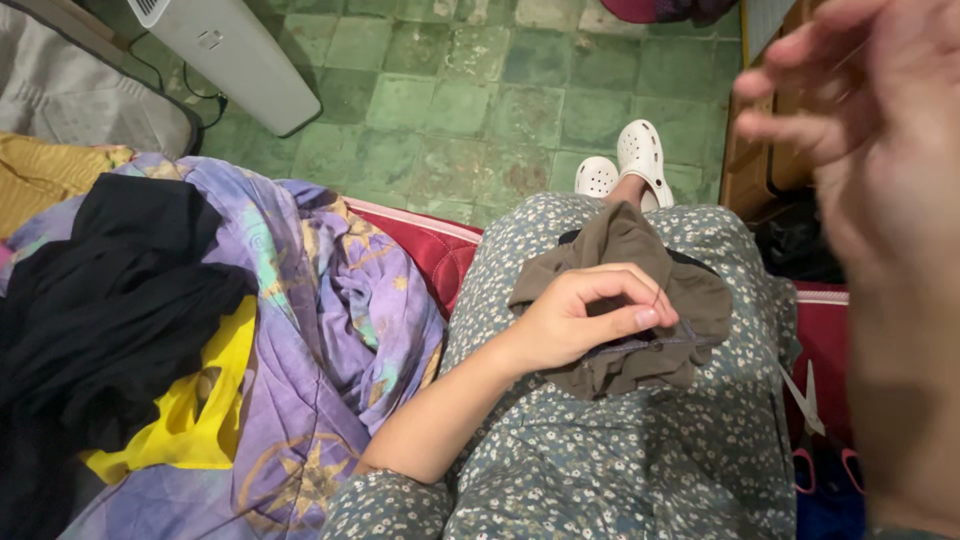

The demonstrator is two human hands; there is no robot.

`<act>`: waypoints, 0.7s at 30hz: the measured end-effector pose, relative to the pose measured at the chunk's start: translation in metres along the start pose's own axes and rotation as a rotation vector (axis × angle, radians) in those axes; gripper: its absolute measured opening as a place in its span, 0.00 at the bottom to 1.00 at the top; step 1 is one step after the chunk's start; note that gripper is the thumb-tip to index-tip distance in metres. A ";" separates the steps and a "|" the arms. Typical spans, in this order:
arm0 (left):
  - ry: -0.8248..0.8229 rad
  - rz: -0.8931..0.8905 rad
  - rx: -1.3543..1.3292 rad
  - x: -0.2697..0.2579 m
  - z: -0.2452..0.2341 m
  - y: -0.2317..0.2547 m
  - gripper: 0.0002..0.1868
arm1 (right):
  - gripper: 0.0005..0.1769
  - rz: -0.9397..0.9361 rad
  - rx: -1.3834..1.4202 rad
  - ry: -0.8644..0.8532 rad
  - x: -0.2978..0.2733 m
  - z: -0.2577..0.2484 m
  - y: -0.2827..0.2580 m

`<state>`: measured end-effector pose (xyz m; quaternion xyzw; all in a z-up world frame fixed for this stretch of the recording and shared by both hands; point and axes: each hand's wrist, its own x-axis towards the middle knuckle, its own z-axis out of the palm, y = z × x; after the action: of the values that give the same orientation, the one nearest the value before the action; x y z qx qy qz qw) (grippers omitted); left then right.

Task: The person sits on a bed mending a brown garment with a needle and thread, stitching along a seam on the lap. They pull the thread through the fabric repeatedly, reposition the garment, and use scissors placed beside them during the repair.

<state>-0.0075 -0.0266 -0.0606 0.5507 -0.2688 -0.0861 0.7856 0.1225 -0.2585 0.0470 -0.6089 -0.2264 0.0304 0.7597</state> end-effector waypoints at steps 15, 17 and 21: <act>0.222 -0.120 -0.337 0.035 -0.009 0.014 0.11 | 0.21 0.378 0.060 -0.082 -0.084 0.024 0.074; 0.221 -0.125 -0.375 0.039 -0.008 0.017 0.11 | 0.19 0.501 0.110 -0.044 -0.090 0.028 0.074; 0.202 -0.096 -0.424 0.041 -0.004 0.020 0.10 | 0.19 0.506 0.025 -0.090 -0.098 0.033 0.061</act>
<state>0.0259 -0.0330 -0.0298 0.3912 -0.1382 -0.1222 0.9016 0.0361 -0.2441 -0.0352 -0.6346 -0.0998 0.2495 0.7246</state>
